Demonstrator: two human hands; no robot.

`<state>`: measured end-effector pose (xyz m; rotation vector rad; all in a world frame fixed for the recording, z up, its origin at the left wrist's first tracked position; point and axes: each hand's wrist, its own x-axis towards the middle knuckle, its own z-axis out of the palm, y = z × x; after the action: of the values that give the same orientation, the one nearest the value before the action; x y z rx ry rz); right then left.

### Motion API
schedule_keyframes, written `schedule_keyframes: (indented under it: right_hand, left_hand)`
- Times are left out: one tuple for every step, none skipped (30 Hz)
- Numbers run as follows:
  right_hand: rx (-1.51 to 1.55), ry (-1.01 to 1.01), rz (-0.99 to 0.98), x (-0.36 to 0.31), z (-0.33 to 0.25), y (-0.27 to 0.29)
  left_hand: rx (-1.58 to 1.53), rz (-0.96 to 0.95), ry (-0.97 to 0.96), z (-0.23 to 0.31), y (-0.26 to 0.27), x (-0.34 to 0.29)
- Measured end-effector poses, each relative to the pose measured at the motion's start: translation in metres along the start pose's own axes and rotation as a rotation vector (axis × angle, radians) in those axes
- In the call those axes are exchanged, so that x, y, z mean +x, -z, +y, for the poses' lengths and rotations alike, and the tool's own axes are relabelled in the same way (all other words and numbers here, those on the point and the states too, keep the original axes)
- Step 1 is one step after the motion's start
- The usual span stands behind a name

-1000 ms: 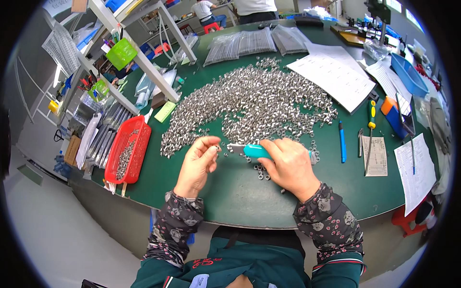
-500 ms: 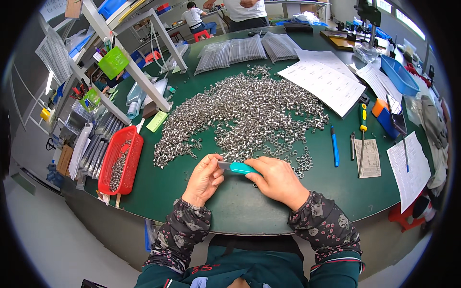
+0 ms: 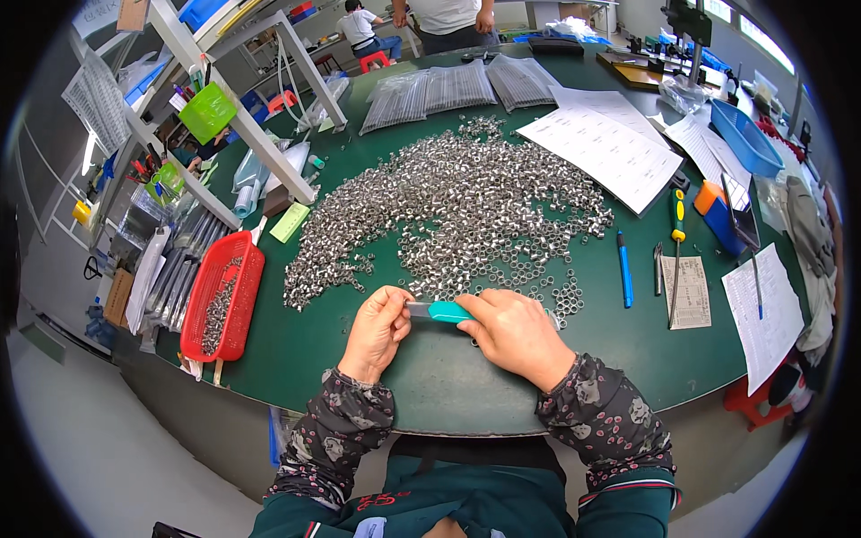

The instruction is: Sorting and cleaning small metal hardware components using a hand tool on a workbench.

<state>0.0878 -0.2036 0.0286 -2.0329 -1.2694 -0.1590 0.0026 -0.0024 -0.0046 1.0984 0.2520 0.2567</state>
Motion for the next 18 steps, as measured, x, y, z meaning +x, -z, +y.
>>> schedule_keyframes:
  right_hand:
    - [-0.024, 0.014, 0.01, 0.0001, -0.0004, -0.0003]
    - [-0.023, 0.015, 0.009, 0.0002, -0.0007, -0.0007]
    - [-0.04, 0.032, 0.019, 0.0004, -0.0011, -0.0012]
    - [-0.056, 0.047, 0.029, 0.0, -0.0007, -0.0014]
    - [-0.056, 0.045, 0.028, -0.0003, -0.0004, -0.0014]
    - [-0.06, 0.051, 0.035, -0.0004, 0.0, -0.0014]
    - [-0.065, 0.058, 0.042, -0.0004, 0.0, -0.002]
    - [-0.064, 0.058, 0.041, -0.0005, 0.0004, -0.0027]
    - [-0.073, 0.075, 0.054, -0.0007, 0.001, -0.0035]
    - [-0.083, 0.093, 0.067, -0.0006, 0.0013, -0.0037]
    - [-0.083, 0.093, 0.066, -0.0004, 0.0013, -0.0038]
    - [-0.082, 0.098, 0.07, -0.0002, 0.0012, -0.004]
    - [-0.081, 0.104, 0.074, -0.0001, 0.0011, -0.0037]
    - [-0.081, 0.104, 0.073, -0.0001, 0.0013, -0.0037]
    - [-0.082, 0.111, 0.079, -0.0003, 0.0019, -0.004]
    - [-0.081, 0.118, 0.085, -0.0002, 0.0022, -0.0044]
    - [-0.08, 0.119, 0.084, 0.0, 0.0021, -0.0043]
    - [-0.085, 0.119, 0.078, 0.0002, 0.0018, -0.0038]
  left_hand:
    - [0.026, 0.01, -0.008, 0.0001, 0.0002, -0.0002]
    - [0.026, 0.011, -0.008, 0.0001, 0.0006, -0.0005]
    - [0.04, 0.021, 0.001, 0.0002, 0.0013, -0.0008]
    - [0.054, 0.03, 0.013, -0.0003, 0.0013, -0.0006]
    - [0.053, 0.03, 0.014, -0.0008, 0.0012, -0.0003]
    - [0.063, 0.032, 0.013, -0.0013, 0.001, 0.0001]
    - [0.073, 0.034, 0.011, -0.0016, 0.0013, 0.0]
    - [0.073, 0.035, 0.012, -0.0017, 0.0011, -0.0003]
    - [0.086, 0.045, 0.012, -0.0016, 0.0004, -0.0009]
    - [0.099, 0.054, 0.011, -0.0011, -0.0003, -0.0011]
    - [0.098, 0.055, 0.012, -0.0006, -0.0005, -0.0014]
    - [0.108, 0.055, 0.015, -0.0003, -0.0006, -0.0017]
    - [0.117, 0.054, 0.018, 0.0001, -0.0011, -0.0017]
    - [0.116, 0.054, 0.018, 0.0003, -0.0014, -0.0018]
    - [0.122, 0.054, 0.022, 0.0003, -0.0017, -0.0018]
    - [0.127, 0.054, 0.026, 0.0005, -0.0016, -0.0019]
    - [0.127, 0.056, 0.026, 0.0005, -0.0011, -0.0019]
    - [0.112, 0.056, 0.031, 0.0005, -0.0003, -0.0018]
